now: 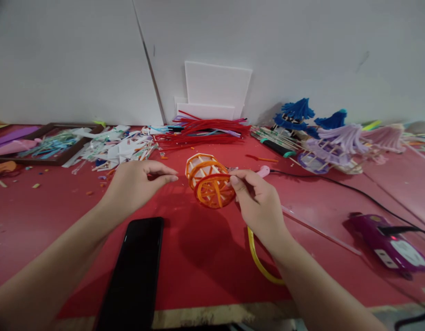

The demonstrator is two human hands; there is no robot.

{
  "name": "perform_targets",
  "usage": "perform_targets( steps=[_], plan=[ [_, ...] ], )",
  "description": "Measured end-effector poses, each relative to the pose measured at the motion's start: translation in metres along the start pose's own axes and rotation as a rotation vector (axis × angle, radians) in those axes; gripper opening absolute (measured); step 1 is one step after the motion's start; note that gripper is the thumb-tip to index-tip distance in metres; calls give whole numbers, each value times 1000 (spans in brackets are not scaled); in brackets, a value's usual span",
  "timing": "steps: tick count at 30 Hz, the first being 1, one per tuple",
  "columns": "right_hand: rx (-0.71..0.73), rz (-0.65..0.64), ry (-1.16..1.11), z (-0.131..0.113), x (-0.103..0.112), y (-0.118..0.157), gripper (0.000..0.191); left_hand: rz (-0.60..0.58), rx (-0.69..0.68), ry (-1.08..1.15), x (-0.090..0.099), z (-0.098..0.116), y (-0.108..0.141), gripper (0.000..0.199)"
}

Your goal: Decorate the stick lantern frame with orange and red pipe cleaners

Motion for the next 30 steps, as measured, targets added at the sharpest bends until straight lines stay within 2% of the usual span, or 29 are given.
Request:
perform_targets(
  steps=[5, 9, 12, 15, 18, 22, 25, 27, 30],
  plan=[
    [-63, 44, -33, 10, 4, 1, 26, -225, 35, 34, -23, -13, 0, 14],
    [-100, 56, -69, 18, 4, 2, 26, -534, 119, 100, -49, -20, 12, 24],
    [-123, 86, -150, 22, 3, 1, 25, -782, 78, 33, -67, -18, 29, 24],
    [-162, 134, -248, 27, 2, 1, 23, -900, 24, -10, -76, -15, 38, 21],
    [-204, 162, -349, 33, 0, 1, 23, -854, 114, 152, -76, -15, 31, 16],
    [-255, 195, -442, 40, -3, 1, 25, -651, 246, 441, -68, -18, 12, 11],
    [-267, 214, -460, 42, -3, -1, 27, -517, 316, 576, -64, -21, 3, 11],
    [-264, 203, -466, 40, -4, -2, 27, -402, 304, 598, -58, -21, -1, 14],
    [-273, 194, -498, 38, -6, -2, 25, -242, 214, 529, -49, -15, -5, 20]
  ],
)
Point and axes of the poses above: each hand's wrist, its own y-axis away from the middle knuckle, its own x-axis out of the back of the hand, z = x × y, the point moved 8 cm from there along -y, towards the middle knuckle, and after that the axes turned 15 degrees about x, right-handed, at the moved point
